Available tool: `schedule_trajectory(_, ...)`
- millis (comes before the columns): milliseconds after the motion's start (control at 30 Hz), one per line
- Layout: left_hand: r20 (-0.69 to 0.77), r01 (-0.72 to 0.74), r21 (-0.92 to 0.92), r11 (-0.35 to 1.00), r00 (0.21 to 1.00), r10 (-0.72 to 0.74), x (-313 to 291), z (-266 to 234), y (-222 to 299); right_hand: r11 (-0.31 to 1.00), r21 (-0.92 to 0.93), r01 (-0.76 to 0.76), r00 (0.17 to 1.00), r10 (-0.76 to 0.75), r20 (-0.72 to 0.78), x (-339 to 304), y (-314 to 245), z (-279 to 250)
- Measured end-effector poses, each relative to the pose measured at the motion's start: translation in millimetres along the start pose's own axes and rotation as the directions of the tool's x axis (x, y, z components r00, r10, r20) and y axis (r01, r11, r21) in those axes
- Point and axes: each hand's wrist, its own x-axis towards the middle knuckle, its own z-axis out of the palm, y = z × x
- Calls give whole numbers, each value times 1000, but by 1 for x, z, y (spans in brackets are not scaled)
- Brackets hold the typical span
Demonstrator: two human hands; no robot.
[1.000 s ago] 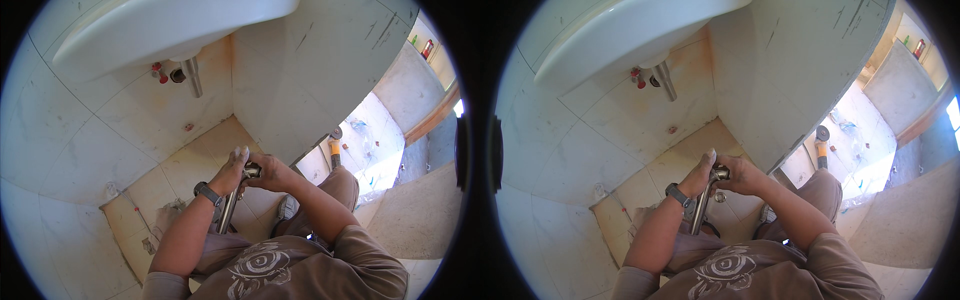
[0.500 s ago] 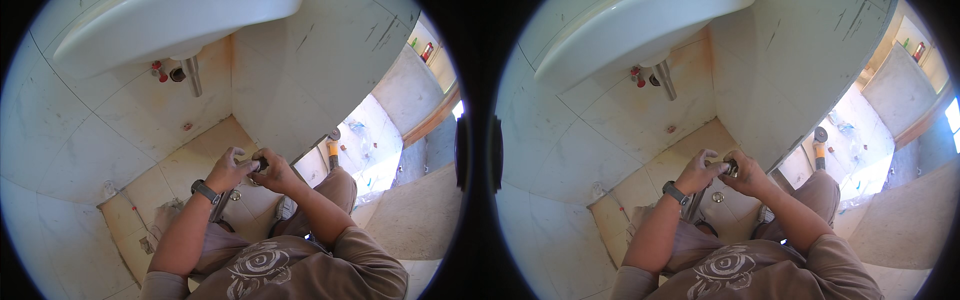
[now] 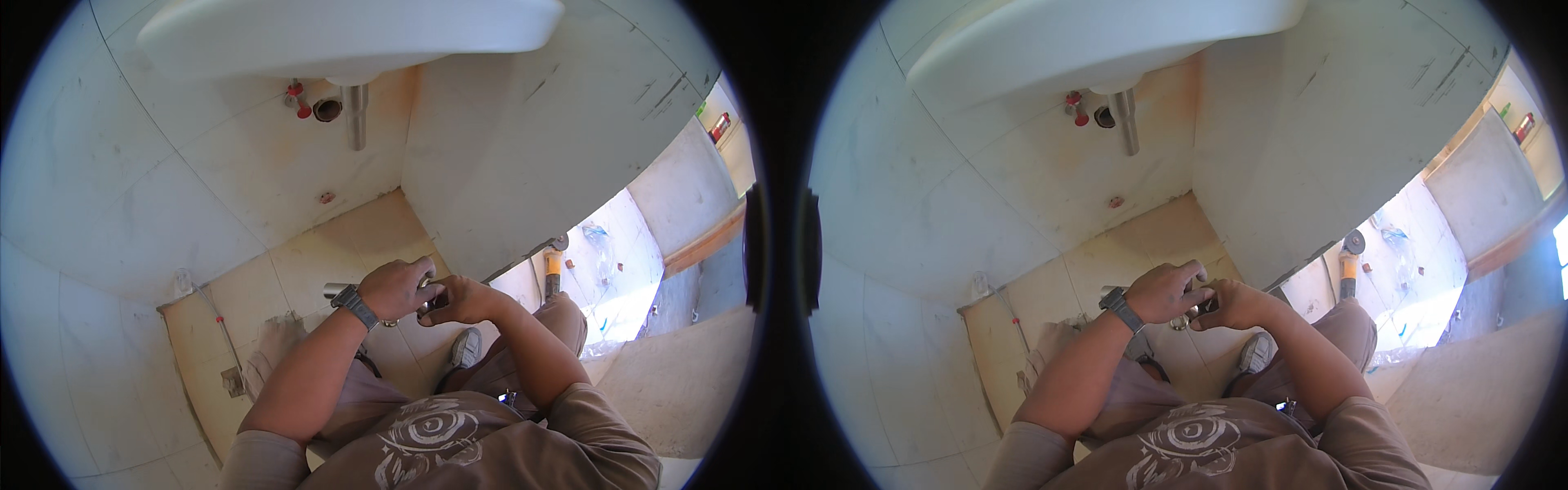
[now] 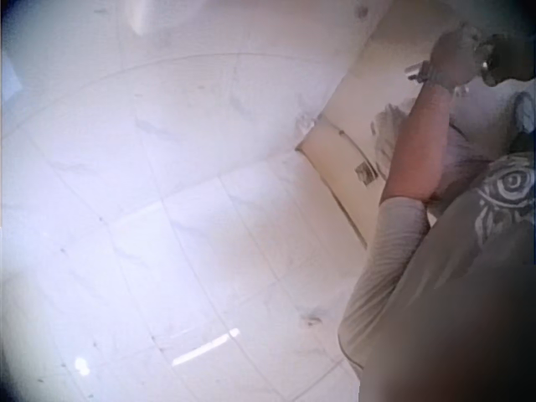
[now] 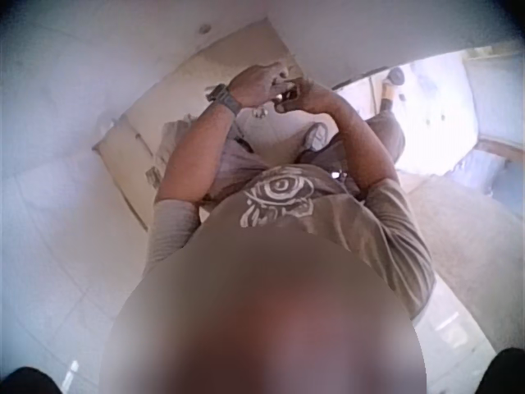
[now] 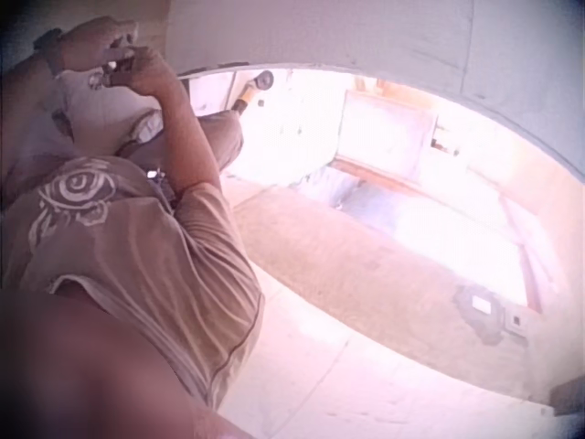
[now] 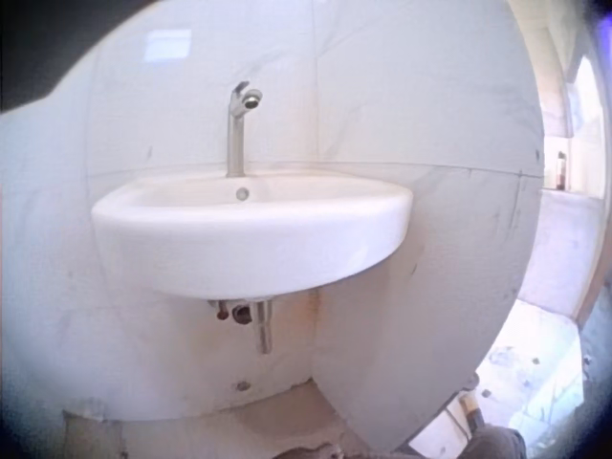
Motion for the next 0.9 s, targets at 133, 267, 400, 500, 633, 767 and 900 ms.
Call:
schedule_trajectory(133,-233,-64,38,997,970,71,1,1,-5,997,54,49,994,-44,-101,10,12,14)
schedule_trajectory(267,-380,223,58,973,907,-185,5,4,-19,989,148,-18,936,69,-344,29,25,27)
schedule_trajectory(400,-3,576,-296,762,797,-603,12,8,-35,998,68,-19,810,55,-583,50,23,33)
schedule_trajectory(500,-22,438,-697,567,778,-628,11,21,-37,977,94,192,703,-70,-708,68,14,52)
schedule_trajectory(633,-76,280,-860,426,757,-650,11,22,-40,921,294,257,744,6,-668,86,13,63)
schedule_trajectory(767,-113,281,-869,408,688,-716,12,19,-42,671,576,467,868,-226,-441,101,45,56)
schedule_trajectory(900,-66,358,-834,420,691,-720,17,14,-42,769,637,-52,923,281,-264,136,138,50)
